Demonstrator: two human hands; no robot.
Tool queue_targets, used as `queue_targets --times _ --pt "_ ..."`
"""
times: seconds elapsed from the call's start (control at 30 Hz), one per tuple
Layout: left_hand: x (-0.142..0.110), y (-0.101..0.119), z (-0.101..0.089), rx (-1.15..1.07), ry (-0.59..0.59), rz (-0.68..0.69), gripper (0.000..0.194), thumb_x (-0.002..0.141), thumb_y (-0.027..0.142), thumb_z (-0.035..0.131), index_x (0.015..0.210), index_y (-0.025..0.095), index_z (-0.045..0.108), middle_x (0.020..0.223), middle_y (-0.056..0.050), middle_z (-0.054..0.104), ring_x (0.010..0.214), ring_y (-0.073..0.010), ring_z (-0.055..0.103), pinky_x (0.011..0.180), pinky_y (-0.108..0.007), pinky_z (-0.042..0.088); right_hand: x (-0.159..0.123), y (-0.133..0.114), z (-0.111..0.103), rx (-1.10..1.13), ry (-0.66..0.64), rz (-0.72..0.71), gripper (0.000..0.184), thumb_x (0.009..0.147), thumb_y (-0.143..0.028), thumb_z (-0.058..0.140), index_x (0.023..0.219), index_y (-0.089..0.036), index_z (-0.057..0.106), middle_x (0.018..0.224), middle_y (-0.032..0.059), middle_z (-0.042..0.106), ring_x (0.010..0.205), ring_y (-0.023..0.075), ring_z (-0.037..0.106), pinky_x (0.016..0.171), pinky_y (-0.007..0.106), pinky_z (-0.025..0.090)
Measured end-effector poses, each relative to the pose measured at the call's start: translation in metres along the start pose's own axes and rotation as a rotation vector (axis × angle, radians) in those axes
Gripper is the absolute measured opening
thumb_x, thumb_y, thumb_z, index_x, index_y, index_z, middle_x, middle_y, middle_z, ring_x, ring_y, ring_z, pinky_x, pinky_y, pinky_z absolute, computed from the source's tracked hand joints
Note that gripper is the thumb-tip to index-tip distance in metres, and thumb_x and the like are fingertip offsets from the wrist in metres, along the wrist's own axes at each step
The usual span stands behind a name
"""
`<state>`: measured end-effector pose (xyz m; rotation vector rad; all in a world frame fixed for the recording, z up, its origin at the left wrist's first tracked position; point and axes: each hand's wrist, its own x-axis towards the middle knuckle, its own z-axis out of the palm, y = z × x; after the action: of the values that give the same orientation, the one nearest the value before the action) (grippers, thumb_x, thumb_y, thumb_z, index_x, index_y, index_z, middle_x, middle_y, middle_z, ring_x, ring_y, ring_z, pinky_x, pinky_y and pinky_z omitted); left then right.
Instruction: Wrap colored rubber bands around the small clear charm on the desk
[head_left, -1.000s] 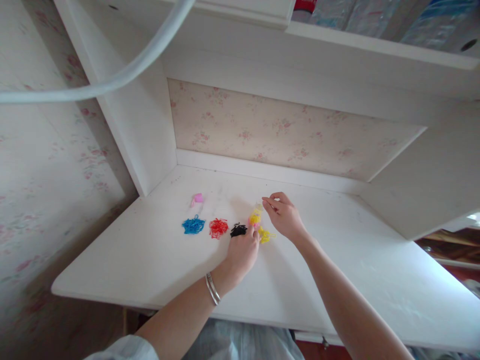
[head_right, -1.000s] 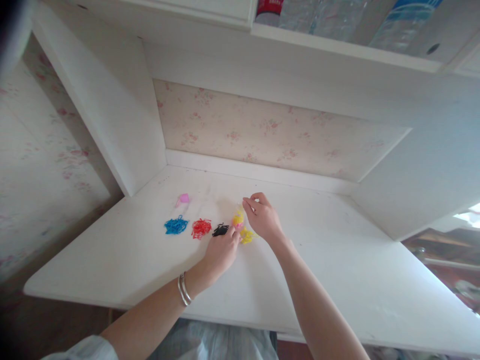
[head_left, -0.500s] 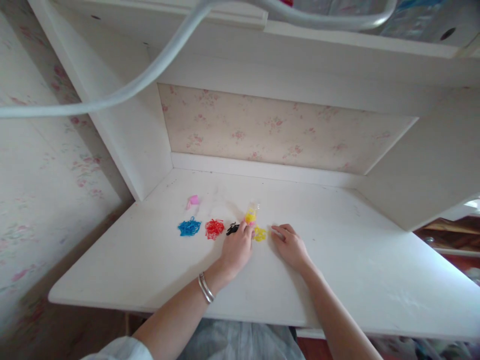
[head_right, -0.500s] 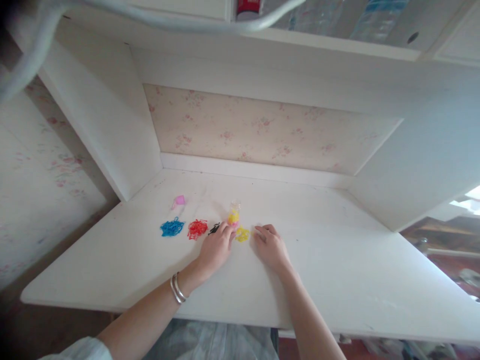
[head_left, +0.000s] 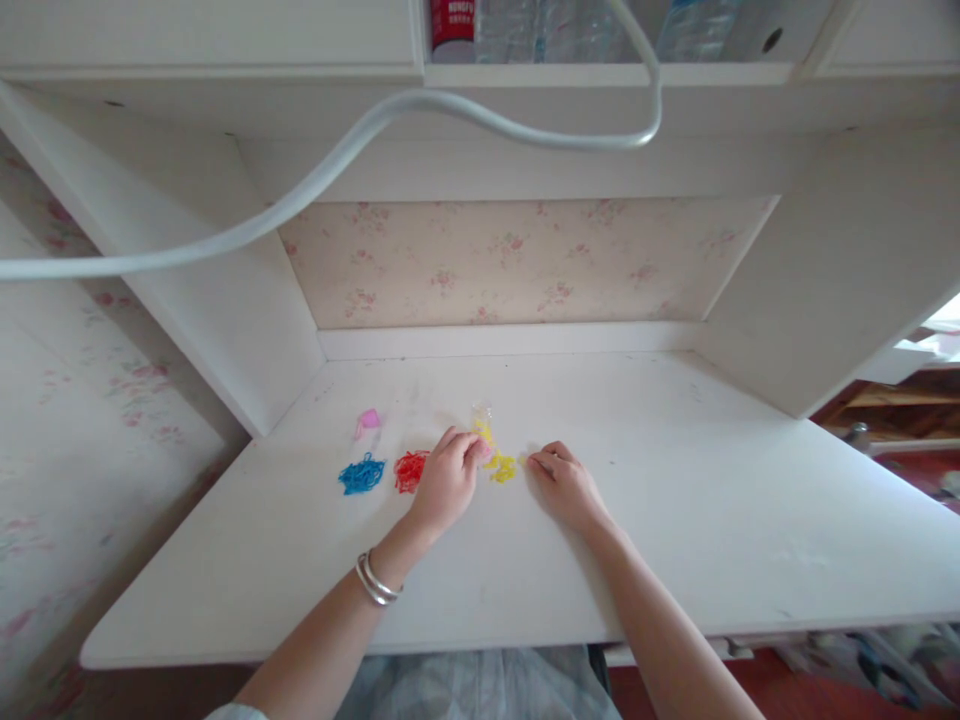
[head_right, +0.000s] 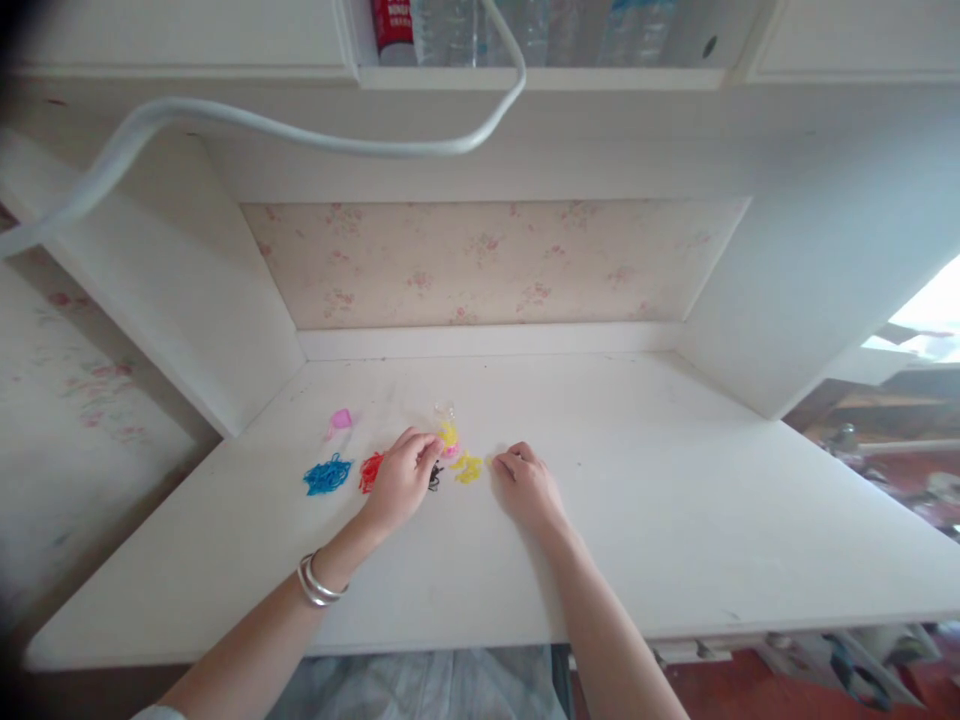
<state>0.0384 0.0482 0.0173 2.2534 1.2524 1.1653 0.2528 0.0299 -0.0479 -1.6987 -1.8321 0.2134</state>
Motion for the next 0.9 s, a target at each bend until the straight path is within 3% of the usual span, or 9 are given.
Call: queue_targets --times 0.33,0.57,0.9 --pt "0.052 -0.001 -0.029 0.193 0.099 0.097 0.025 0.095 0.03 0.039 0.093 0.019 0.061 0.092 -0.004 0.06 0.087 -0.0148 0.058 0.081 -0.027 0.046 0.0 0.0 -0.001 0.041 0.053 0.051 0.04 0.092 -0.045 0.035 0.09 -0.025 0.069 0.096 0.0041 0.059 0.074 0.0128 0.057 0.069 0.025 0.041" --pt "0.066 -0.007 -0.023 0.253 0.09 0.084 0.024 0.093 0.032 0.042 0.093 0.02 0.063 0.093 -0.004 0.061 0.081 -0.0137 0.059 0.076 -0.025 0.045 0.0 0.001 0.0 0.03 0.053 0.058 0.041 0.092 -0.046 0.035 0.088 -0.025 0.069 0.095 0.0031 0.059 0.069 0.0113 0.056 0.067 0.024 0.041" --pt "0.066 -0.009 -0.018 0.287 0.002 0.086 0.026 0.093 0.031 0.043 0.091 0.022 0.066 0.087 -0.002 0.063 0.08 -0.0137 0.059 0.076 -0.024 0.045 -0.001 0.001 0.001 0.073 0.077 0.067 0.041 0.091 -0.047 0.036 0.09 -0.025 0.07 0.095 0.0041 0.06 0.068 0.0115 0.055 0.066 0.025 0.041"
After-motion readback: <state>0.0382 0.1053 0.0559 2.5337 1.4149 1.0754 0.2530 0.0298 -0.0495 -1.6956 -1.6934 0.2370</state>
